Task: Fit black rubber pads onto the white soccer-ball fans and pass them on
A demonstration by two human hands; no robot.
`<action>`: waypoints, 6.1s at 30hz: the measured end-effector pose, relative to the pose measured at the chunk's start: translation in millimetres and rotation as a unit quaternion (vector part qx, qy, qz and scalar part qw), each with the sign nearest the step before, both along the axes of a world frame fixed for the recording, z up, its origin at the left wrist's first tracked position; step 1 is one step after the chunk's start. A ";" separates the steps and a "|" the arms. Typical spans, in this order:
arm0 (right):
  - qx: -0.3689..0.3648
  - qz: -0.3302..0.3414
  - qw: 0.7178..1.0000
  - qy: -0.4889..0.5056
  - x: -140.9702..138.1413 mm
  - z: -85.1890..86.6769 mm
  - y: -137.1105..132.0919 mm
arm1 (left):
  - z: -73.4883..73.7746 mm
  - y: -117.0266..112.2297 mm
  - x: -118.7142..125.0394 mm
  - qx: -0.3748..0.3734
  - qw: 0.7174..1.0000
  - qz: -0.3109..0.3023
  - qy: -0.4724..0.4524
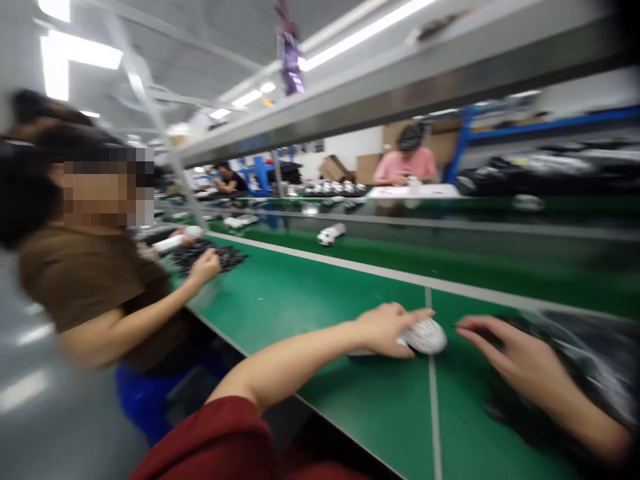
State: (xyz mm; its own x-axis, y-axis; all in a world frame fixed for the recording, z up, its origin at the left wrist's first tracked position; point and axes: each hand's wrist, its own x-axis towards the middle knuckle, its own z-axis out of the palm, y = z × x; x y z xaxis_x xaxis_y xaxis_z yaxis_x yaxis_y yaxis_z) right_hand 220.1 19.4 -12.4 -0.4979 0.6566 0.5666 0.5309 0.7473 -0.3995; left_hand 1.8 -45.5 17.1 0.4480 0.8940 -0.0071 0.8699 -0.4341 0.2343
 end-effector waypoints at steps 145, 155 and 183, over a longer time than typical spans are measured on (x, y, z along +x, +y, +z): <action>-0.257 0.018 0.966 -0.032 6.0 17.4 2.3 | -21.4 36.3 19.1 -0.057 0.985 -0.046 -0.153; -0.236 0.059 0.970 0.006 6.1 22.5 0.9 | -19.7 38.3 14.4 -0.083 0.975 -0.059 -0.198; -0.366 0.117 0.912 0.142 -11.2 2.3 -4.1 | -25.9 38.6 23.1 -0.090 0.945 -0.023 -0.314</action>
